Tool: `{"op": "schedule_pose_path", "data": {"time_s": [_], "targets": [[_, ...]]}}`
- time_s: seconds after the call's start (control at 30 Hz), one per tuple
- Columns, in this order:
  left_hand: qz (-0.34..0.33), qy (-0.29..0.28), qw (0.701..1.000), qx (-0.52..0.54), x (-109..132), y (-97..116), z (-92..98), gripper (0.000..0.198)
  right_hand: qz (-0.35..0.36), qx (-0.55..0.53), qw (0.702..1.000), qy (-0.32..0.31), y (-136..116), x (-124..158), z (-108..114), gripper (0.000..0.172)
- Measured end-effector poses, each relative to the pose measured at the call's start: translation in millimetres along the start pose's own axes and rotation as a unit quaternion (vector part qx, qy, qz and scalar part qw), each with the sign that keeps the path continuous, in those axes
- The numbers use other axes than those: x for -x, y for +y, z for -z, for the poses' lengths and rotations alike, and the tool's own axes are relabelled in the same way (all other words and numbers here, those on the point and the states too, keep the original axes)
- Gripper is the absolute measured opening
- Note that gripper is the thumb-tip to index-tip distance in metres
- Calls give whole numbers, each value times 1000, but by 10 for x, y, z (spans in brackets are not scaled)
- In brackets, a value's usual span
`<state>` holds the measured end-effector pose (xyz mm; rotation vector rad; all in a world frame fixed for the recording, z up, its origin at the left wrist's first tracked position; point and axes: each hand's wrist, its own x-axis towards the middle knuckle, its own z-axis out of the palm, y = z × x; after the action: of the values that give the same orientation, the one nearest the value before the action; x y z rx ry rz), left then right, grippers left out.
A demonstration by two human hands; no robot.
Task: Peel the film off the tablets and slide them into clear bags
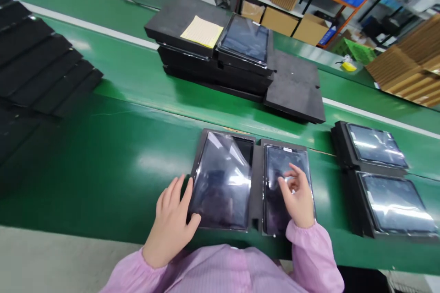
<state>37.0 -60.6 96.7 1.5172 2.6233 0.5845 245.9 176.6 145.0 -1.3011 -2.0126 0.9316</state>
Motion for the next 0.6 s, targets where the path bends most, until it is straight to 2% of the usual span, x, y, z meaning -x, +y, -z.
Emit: {"op": "schedule_pose_path", "data": {"time_s": [0.07,0.17,0.33,0.5,0.6], "targets": [[-10,24,1000,-15,-72,70,5,64,-5,110,991,76,209,19,171,49],[1,47,999,-17,-200,176,-2,63,-32,164,981,101,438,136,364,58],[68,43,997,-1,-420,289,13,87,-85,129,981,114,605,269,427,51],[174,4,984,41,-584,291,41,83,-116,74,983,118,637,181,385,38],[219,-27,972,80,-671,366,60,81,-134,38,983,120,605,134,344,34]]}}
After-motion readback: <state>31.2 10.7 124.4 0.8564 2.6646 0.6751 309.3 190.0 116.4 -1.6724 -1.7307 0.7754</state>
